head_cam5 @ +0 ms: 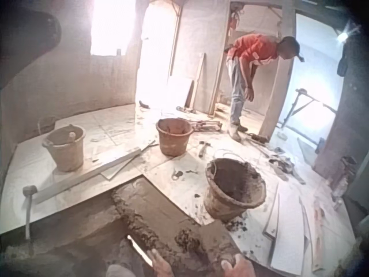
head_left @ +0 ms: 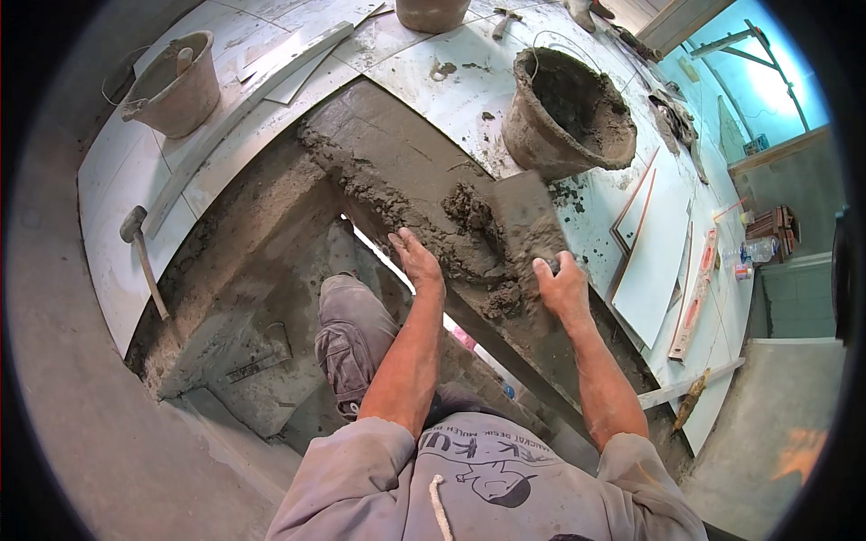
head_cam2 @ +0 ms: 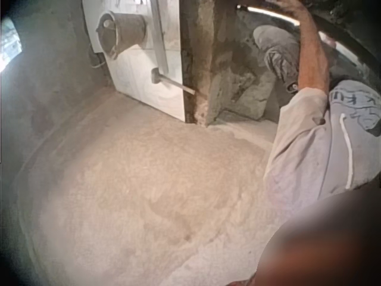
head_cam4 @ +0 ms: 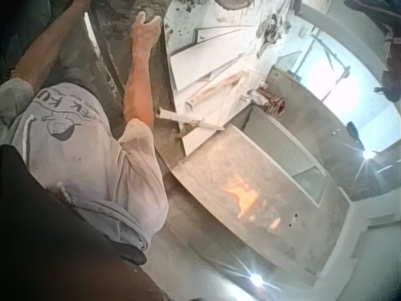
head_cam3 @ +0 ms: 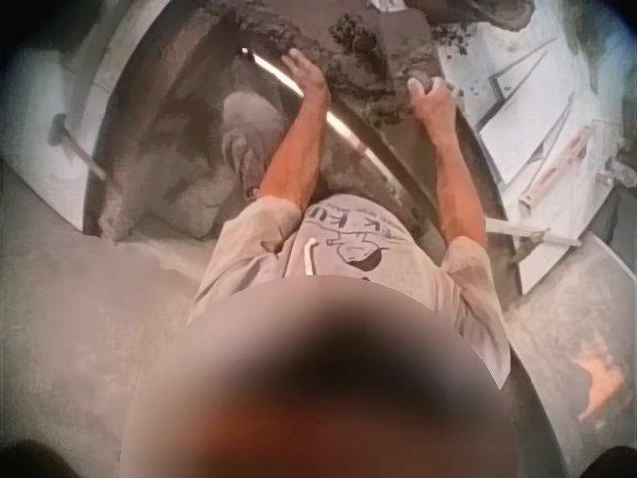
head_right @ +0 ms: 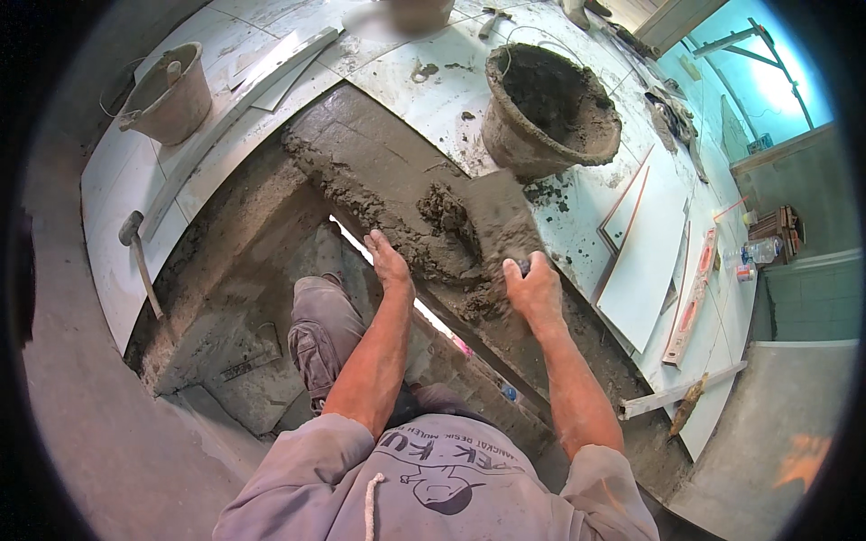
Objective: Applying mortar and laying a large ceramic floor tile, then securing it with a rubber mallet.
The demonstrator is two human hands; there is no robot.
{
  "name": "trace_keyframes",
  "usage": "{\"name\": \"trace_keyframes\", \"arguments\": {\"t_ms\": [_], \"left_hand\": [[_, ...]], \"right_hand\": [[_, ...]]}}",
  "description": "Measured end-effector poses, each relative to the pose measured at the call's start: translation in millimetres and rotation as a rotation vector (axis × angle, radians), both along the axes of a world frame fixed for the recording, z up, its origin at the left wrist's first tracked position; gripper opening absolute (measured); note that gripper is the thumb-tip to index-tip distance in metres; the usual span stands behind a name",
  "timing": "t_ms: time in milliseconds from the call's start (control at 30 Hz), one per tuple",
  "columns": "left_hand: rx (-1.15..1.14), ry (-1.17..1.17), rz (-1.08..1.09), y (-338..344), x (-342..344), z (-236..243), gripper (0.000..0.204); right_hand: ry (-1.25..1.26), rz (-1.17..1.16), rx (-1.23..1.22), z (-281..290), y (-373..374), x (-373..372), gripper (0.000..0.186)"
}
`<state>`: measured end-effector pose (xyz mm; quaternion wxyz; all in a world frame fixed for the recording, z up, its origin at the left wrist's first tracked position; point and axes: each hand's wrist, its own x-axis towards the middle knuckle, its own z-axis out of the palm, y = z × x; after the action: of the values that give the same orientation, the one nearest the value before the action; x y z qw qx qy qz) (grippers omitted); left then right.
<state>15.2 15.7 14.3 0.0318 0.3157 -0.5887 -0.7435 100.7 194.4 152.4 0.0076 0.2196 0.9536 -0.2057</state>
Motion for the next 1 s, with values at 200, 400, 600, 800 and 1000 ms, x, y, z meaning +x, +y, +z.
{"name": "trace_keyframes", "arguments": {"t_ms": [200, 400, 600, 800, 1000], "left_hand": [[-0.022, -0.005, -0.033, 2, 3, -4, 0.077], [-0.041, 0.011, -0.041, -4, 4, -7, 0.073], [-0.051, 0.015, -0.022, 1, -2, -8, 0.072], [-0.001, 0.033, -0.017, -8, -2, -21, 0.072], [0.014, 0.004, -0.027, -18, -4, -25, 0.072]], "right_hand": [[-0.28, 0.05, 0.02, -14, -41, -31, 0.049], [-0.393, 0.102, -0.048, -23, -32, -26, 0.052], [-0.423, 0.095, -0.015, -23, -34, -36, 0.051], [-0.481, 0.096, 0.036, -12, -23, -11, 0.051], [-0.476, 0.044, 0.068, 12, -13, -1, 0.05]]}}
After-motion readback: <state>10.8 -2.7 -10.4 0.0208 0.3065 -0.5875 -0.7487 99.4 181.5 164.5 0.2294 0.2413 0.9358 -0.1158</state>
